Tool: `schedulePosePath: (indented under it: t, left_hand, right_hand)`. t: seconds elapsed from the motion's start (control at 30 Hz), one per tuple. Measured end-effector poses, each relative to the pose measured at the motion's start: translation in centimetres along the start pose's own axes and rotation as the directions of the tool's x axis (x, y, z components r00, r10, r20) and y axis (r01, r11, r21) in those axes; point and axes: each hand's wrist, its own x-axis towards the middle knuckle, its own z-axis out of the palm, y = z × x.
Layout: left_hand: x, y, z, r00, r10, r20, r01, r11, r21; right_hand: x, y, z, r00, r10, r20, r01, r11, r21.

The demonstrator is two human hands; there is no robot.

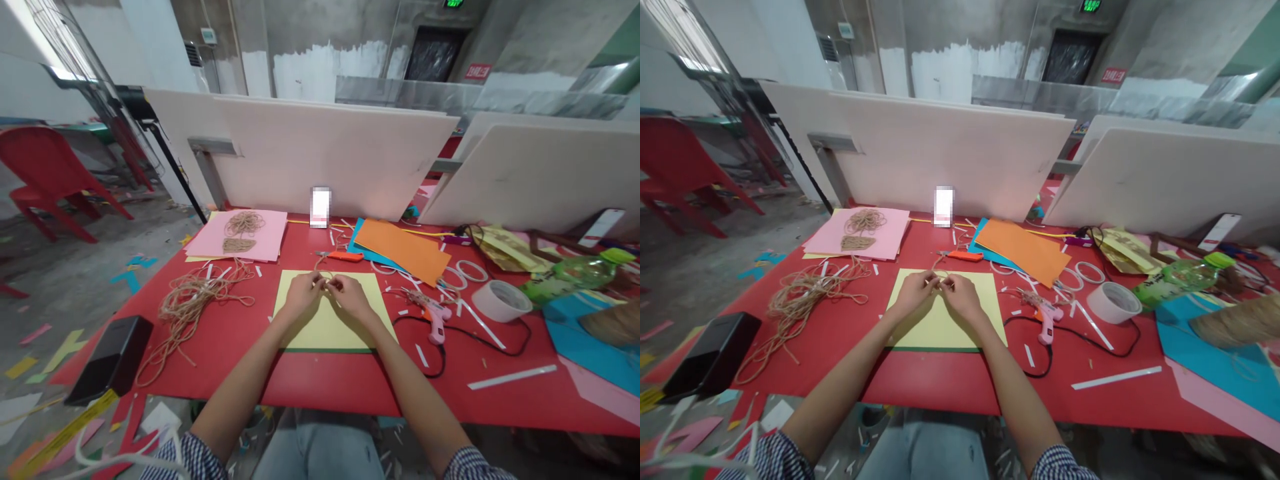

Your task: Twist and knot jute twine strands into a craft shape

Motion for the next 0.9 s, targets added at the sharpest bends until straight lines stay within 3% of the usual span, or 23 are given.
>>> schedulePosePath:
  t: [0.43,0.77,0.9]
  left_hand:
    - [-0.5,0.5,0.0,0.997,0.069,-0.028,-0.061,0.973,0.224]
    - [-1.0,-0.1,0.5,0.979,0.204,0.006,-0.19,0.903,0.386]
    - [-1.1,-0.4,0.9,0.961,0.274,-0.045,-0.235,0.889,0.394]
  right_hand:
    - [0.1,0.3,-0.1,0.999,0.018,-0.036,-0.015,0.996,0.09]
    - [0.1,0.2,-0.3,0.999,-0.004,-0.038,0.01,0.988,0.153]
    - [0.1,0.1,-0.3,1.0,-0.015,-0.022,0.019,0.979,0.203]
